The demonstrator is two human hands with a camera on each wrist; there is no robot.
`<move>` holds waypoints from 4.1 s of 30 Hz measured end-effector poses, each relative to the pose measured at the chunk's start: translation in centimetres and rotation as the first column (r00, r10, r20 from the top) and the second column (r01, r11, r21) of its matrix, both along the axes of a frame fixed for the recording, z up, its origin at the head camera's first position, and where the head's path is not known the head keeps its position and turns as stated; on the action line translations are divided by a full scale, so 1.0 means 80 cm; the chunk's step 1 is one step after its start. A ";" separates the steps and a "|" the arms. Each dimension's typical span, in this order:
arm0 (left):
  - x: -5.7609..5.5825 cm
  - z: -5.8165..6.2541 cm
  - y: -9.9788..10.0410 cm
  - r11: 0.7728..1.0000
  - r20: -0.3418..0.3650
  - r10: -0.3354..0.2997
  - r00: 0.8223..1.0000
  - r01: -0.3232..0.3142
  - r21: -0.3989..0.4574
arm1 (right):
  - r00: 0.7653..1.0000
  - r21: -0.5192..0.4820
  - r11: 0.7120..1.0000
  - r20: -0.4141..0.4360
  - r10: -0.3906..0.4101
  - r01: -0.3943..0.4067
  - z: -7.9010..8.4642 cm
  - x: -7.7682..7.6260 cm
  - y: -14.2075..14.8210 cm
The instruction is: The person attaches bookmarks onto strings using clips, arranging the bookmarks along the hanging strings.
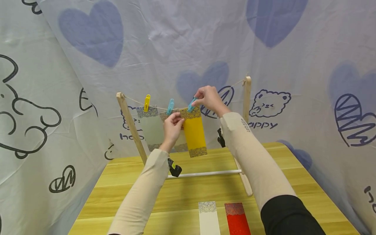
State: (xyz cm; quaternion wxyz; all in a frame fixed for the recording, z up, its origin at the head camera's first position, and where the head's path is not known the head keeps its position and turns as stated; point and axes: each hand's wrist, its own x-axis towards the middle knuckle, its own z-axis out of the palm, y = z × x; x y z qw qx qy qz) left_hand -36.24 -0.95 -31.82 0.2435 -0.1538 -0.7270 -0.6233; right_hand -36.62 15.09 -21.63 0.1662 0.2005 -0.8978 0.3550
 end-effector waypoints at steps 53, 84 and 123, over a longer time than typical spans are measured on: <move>0.037 -0.040 -0.020 0.998 0.073 -0.048 0.996 0.050 -0.024 | 0.925 -0.329 0.938 -0.380 -0.025 -0.110 -0.053 0.042 0.081; 0.089 -0.163 -0.035 0.972 0.120 -0.039 0.992 0.066 -0.227 | 0.981 -0.499 0.865 -0.185 -0.051 -0.049 -0.217 0.125 0.155; 0.154 -0.270 -0.019 0.274 0.356 -0.180 0.917 0.394 -0.877 | 0.896 -0.160 0.961 0.422 -0.138 0.223 -0.404 0.210 0.260</move>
